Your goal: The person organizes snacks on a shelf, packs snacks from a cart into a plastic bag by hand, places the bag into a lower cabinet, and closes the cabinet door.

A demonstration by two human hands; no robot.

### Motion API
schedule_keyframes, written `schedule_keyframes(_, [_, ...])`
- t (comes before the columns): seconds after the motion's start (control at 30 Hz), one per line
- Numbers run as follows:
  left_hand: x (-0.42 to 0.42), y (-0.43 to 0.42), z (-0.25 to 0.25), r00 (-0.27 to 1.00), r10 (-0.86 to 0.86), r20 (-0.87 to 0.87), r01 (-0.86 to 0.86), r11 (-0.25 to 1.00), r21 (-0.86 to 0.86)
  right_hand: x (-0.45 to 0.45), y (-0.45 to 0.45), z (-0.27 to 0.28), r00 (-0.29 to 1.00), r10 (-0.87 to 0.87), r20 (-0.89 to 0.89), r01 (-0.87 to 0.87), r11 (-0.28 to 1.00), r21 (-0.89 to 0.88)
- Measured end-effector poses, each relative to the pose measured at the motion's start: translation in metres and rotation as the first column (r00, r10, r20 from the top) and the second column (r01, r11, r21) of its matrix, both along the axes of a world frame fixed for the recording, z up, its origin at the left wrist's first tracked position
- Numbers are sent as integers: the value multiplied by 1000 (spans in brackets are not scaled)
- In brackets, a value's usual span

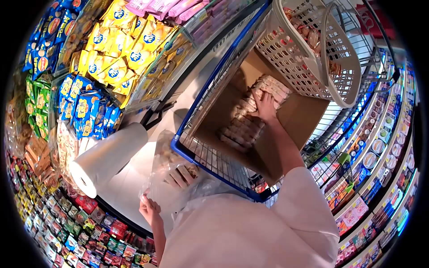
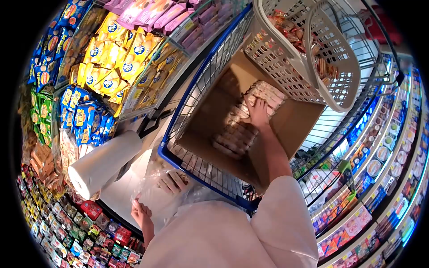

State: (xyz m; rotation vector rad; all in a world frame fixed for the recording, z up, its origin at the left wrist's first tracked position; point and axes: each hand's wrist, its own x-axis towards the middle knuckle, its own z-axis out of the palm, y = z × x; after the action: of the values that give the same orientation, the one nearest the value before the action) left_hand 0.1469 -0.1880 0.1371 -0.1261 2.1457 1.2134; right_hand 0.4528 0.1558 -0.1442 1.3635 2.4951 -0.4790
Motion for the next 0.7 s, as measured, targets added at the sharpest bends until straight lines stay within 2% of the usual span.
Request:
schedule_keyframes(0.07, [5, 2, -2, 1000, 22, -10, -22, 1000, -14, 2, -8, -28, 981, 146, 126, -176, 945, 274])
schedule_keyframes(0.17, [8, 3, -1, 1000, 17, -17, -17, 1000, -8, 2, -14, -42, 977, 135, 163, -167, 966, 199])
schedule_keyframes(0.27, [9, 3, -2, 999, 34, -34, -35, 999, -22, -17, -9, -3, 992, 90, 83, -99, 989, 109])
schedule_keyframes(0.33, [4, 1, 0, 1000, 4, -20, -4, 1000, -2, -33, -9, 14, 969, -243, 43, 247, 955, -167])
schedule_keyframes(0.37, [0, -3, -3, 1000, 22, -10, -22, 1000, -10, -37, -13, 13, 936, -348, -54, 339, 933, -121])
schedule_keyframes(0.4, [-2, -3, -2, 999, 35, -12, -35, 999, -5, -37, -13, 18, 940, -335, -58, 327, 938, -117])
schedule_keyframes(0.43, [-4, -2, -1, 1000, 9, -5, -9, 1000, 9, -35, -9, 24, 890, -433, -145, 409, 897, -168])
schedule_keyframes(0.47, [-8, -3, 0, 1000, -13, -5, 13, 1000, 23, -37, -5, 30, 822, -521, -230, 474, 849, -232])
schedule_keyframes(0.5, [-12, -3, 2, 1000, -12, 14, 11, 999, 50, -34, -1, 38, 671, -581, -461, 452, 813, -367])
schedule_keyframes(0.53, [-14, -5, 4, 999, -13, 37, 10, 997, 73, -27, 1, 51, 456, -633, -625, 390, 774, -499])
schedule_keyframes(0.6, [-17, -3, 14, 1000, 2, 11, -3, 997, 79, -46, -2, 170, 196, -776, -599, 323, 628, -708])
schedule_keyframes(0.63, [-21, -5, 17, 999, -39, 14, 37, 995, 92, -36, -7, 188, 28, -811, -585, 240, 573, -783])
schedule_keyframes(0.67, [-23, -8, 20, 997, -79, 18, 76, 992, 105, -27, -17, 222, -51, -893, -447, 135, 437, -889])
schedule_keyframes(0.7, [-26, -11, 23, 998, -53, 16, 51, 992, 112, -2, -31, 227, -136, -914, -383, -18, 388, -921])
